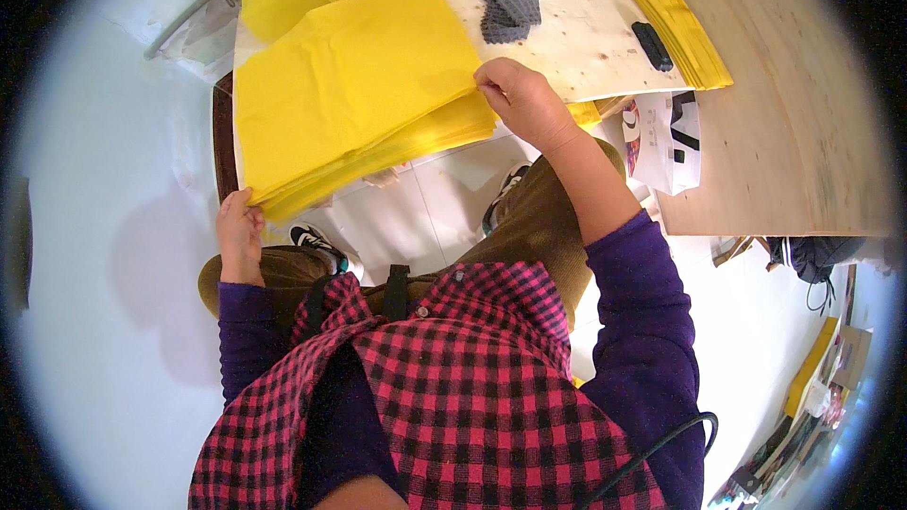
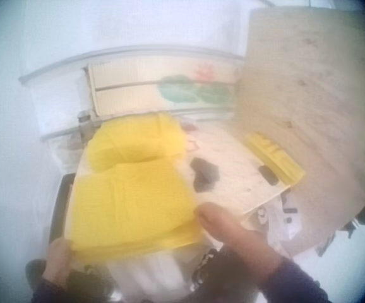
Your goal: The person folds multiple yellow fabric sheets on a wooden table, aligning edges and smoothing creases. They handle the fabric by hand, repeatedly folding and stacking the sheets into a neat pile.
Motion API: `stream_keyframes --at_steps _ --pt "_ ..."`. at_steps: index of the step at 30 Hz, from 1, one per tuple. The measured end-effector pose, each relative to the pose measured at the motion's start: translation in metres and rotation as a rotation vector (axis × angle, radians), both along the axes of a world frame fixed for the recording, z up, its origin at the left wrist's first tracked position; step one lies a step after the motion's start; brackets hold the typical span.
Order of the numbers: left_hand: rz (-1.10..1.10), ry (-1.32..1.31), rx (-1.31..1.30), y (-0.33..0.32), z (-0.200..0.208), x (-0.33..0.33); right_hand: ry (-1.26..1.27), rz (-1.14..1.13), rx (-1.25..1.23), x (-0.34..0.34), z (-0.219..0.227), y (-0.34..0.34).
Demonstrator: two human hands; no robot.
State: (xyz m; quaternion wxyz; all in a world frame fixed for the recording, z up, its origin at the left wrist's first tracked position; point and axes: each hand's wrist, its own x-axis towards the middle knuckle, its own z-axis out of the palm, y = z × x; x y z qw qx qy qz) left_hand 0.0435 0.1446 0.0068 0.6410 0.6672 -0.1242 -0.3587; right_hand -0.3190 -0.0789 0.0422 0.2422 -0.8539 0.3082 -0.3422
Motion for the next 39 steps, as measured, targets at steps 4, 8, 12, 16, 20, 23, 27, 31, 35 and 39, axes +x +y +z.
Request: stream_keyframes --at_steps 4,8,12,16,20,23,27,31,35,39 --pt "-0.011 -0.005 0.006 0.0 -0.001 0.002 0.033 -0.013 0.069 -0.005 -0.017 -0.001" --pt "-0.004 -0.001 0.01 0.001 -0.002 0.002 -0.019 0.091 0.187 -0.007 -0.012 0.0" --pt "-0.011 -0.002 -0.011 0.001 -0.003 0.003 0.184 0.141 0.018 -0.011 0.001 0.003" --pt "-0.014 0.007 -0.011 0.0 -0.003 0.004 0.29 0.132 0.006 -0.007 0.001 0.005" --pt "-0.012 0.005 -0.017 0.001 -0.002 0.003 0.307 0.117 -0.066 -0.005 -0.001 -0.001" --pt "-0.013 0.014 -0.021 0.001 -0.002 0.003 0.333 0.144 -0.078 -0.006 0.001 -0.003" --pt "-0.017 0.02 -0.027 0.0 -0.002 0.003 0.355 0.156 -0.15 -0.005 0.003 -0.002" --pt "-0.021 0.018 -0.029 0.001 -0.002 0.002 0.388 0.135 -0.211 -0.004 -0.002 -0.001" --pt "-0.021 0.031 -0.039 0.001 -0.003 0.003 0.406 0.142 -0.299 -0.005 -0.006 -0.005" --pt "-0.026 0.029 -0.035 0.0 -0.004 0.004 0.361 0.15 -0.336 -0.004 -0.003 -0.009"
